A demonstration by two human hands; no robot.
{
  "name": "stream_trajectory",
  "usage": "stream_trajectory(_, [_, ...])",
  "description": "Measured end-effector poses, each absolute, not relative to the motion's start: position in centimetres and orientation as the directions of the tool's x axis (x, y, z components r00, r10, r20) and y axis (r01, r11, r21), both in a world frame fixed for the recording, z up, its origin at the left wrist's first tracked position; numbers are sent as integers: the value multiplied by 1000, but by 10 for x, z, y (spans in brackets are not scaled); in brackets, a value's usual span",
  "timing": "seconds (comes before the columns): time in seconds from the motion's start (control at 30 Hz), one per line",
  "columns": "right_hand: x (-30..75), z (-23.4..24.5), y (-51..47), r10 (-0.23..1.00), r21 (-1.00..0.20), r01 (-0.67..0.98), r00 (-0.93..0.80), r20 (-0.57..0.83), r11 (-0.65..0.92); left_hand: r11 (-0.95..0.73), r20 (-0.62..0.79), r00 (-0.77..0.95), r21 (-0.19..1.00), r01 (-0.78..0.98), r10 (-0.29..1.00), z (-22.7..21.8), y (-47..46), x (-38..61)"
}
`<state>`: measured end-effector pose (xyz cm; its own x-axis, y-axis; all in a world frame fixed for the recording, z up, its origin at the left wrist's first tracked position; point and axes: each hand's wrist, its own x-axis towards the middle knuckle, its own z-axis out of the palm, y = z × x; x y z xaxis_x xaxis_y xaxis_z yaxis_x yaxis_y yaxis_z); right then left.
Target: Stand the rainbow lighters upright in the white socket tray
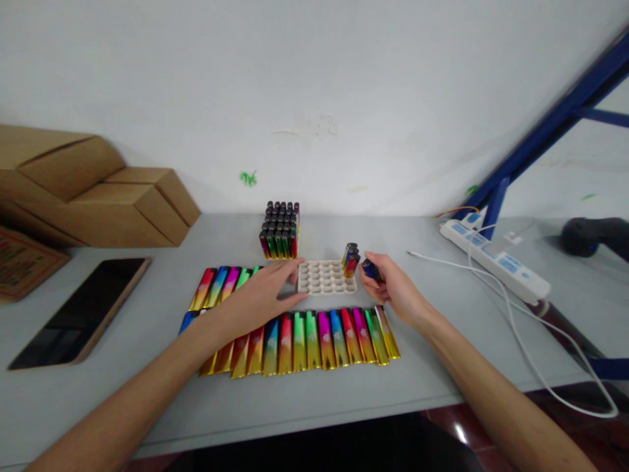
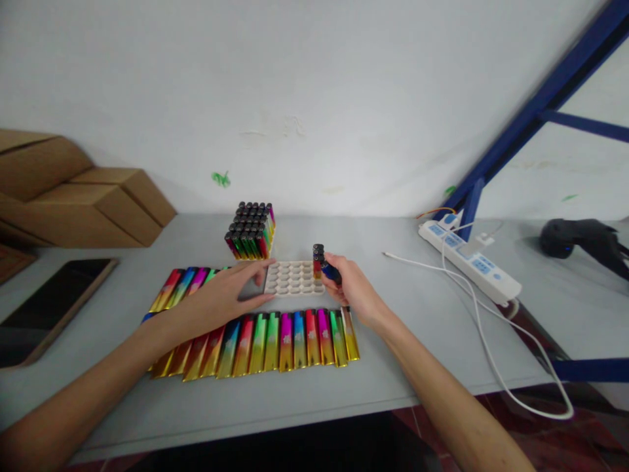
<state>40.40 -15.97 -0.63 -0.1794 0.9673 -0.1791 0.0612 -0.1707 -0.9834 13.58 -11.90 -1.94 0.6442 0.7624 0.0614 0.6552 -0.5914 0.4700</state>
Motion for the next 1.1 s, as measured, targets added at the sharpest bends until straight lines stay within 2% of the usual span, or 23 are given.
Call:
stream_trajectory(0.4, [408, -10, -161, 966, -979, 79, -167, -197, -186, -584, 47, 642, 472, 661, 765, -17, -120, 136])
stream_trajectory(0.6, [410, -5, -160, 936, -949, -36, -181, -301, -312, -577, 32, 640, 471, 668, 768, -15, -121, 137])
stream_trajectory(0.73, [414, 3, -166, 968, -982, -86, -206, -146, -166, -576, 35, 633, 456, 678, 773, -16, -120, 137])
stream_trajectory(0.9, [425, 11, -173, 944, -999, 49, -328, -22, -6, -579, 35, 639, 462, 672, 769, -15, -121, 137])
stream_trajectory(1.1, [433, 3, -167, 948, -946, 216, -259, 184, 243, -586, 38, 645, 462, 666, 763, -15, -121, 137])
